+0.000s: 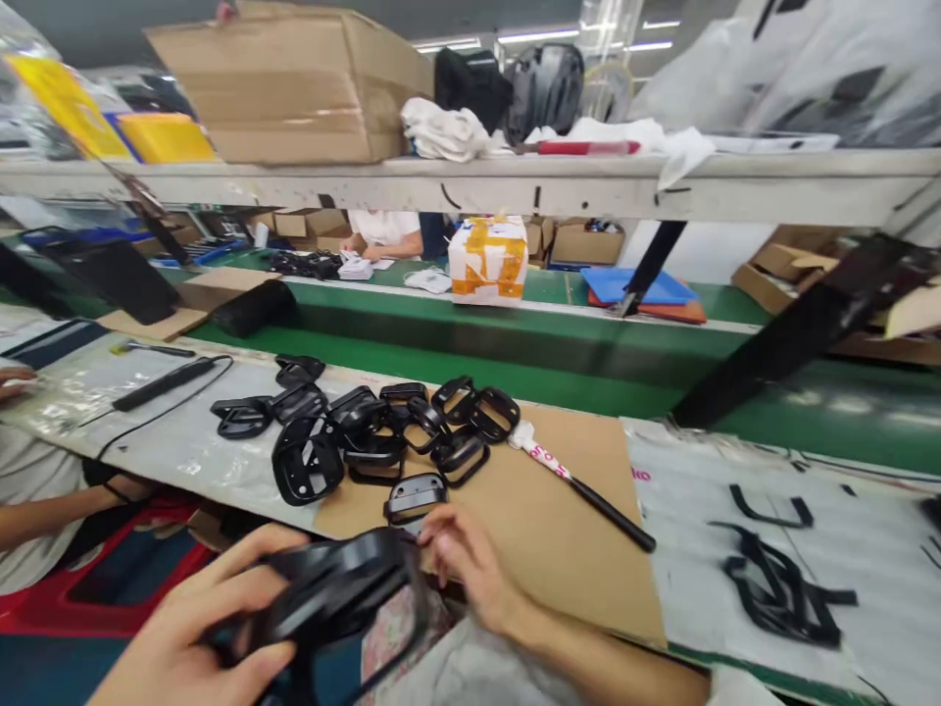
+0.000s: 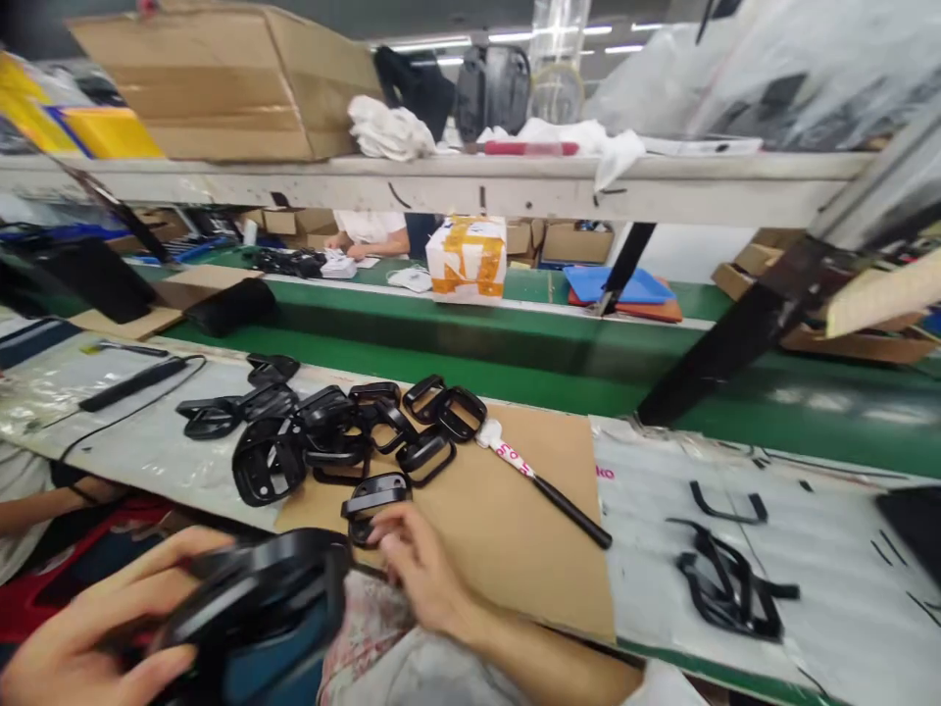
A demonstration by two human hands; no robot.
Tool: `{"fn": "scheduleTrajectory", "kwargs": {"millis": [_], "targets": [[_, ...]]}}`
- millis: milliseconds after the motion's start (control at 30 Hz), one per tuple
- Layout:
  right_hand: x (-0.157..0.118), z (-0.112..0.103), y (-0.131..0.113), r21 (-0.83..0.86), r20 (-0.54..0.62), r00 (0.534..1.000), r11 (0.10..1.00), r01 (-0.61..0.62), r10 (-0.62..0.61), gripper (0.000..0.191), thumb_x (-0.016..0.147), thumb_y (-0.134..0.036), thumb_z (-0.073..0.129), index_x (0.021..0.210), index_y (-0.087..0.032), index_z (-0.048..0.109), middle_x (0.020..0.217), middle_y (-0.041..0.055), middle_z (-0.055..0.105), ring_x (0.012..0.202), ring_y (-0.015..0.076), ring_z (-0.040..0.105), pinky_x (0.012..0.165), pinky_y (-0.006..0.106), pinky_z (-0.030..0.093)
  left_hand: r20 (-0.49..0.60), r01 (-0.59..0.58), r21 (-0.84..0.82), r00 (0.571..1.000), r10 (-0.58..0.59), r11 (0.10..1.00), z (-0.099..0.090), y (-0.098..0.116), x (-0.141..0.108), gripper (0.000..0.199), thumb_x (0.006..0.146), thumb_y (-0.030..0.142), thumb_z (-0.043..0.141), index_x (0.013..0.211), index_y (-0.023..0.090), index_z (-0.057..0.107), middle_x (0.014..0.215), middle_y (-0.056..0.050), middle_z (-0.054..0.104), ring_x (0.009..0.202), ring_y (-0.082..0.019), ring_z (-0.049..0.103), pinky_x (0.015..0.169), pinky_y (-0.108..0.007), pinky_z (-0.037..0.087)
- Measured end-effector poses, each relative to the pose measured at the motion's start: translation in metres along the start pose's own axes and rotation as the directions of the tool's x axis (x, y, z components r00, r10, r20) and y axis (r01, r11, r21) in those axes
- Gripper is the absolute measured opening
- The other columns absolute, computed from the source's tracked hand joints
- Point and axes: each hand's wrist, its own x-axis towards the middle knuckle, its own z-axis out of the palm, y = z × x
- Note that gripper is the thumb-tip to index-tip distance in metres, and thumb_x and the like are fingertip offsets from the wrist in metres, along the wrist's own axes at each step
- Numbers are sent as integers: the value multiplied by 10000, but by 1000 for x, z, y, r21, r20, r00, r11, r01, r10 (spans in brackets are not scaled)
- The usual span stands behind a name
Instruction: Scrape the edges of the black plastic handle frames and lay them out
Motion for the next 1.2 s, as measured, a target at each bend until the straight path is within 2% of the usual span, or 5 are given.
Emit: {"fn": "scheduleTrajectory", "kwargs": {"millis": [233, 400, 667, 833, 1200], "targets": [[-67, -91, -51, 33, -313, 938, 985, 170, -151, 640, 1026, -682, 382, 1551, -315, 395, 1631, 123, 403, 1416, 361, 516, 1130, 554, 483, 412, -175, -316, 860, 300, 933, 73, 115, 148, 205, 784, 425, 744, 753, 247, 647, 1017, -16, 679, 845, -186, 642, 769, -303, 524], [-78, -120, -24, -324, -517, 813, 941, 103, -267, 614, 1019, -531, 563, 1544, -266, 389, 1601, 133, 441, 1494, 328, 423, 1233, 517, 381, 427, -406, -244, 770, 473, 881, 128, 137, 204, 246, 884, 486, 729, 945, 248, 739, 1093, -43, 663, 963, -227, 664, 864, -326, 512], [-76, -136, 19, -632, -480, 759, 774, 49, -440, 279, 980, -228, 582, 1258, -212, 592, 1282, 136, 649, 1233, 292, 624, 1106, 508, 502, 31, -430, -12, 902, 430, 903, 171, 103, 218, 330, 1021, 533, 572, 1187, 295, 728, 1412, -57, 581, 920, -158, 702, 757, -275, 550], [-74, -133, 9, -720, -335, 816, 687, 101, -471, 391, 924, -173, 616, 1308, -241, 579, 1378, 130, 593, 1321, 308, 569, 1142, 553, 469, -253, -420, 164, 857, 449, 893, 185, 102, 226, 299, 1057, 424, 544, 1026, 209, 749, 1151, -56, 706, 801, -139, 682, 686, -269, 505], [-92, -134, 3, -842, -260, 868, 540, 11, -424, 555, 961, -299, 658, 1476, -229, 463, 1513, 171, 483, 1430, 360, 470, 1159, 637, 430, -411, -368, -176, 870, 272, 913, 143, 107, 172, 144, 1026, 251, 604, 1068, 197, 731, 1123, -93, 663, 1101, -220, 632, 1017, -385, 501]]}}
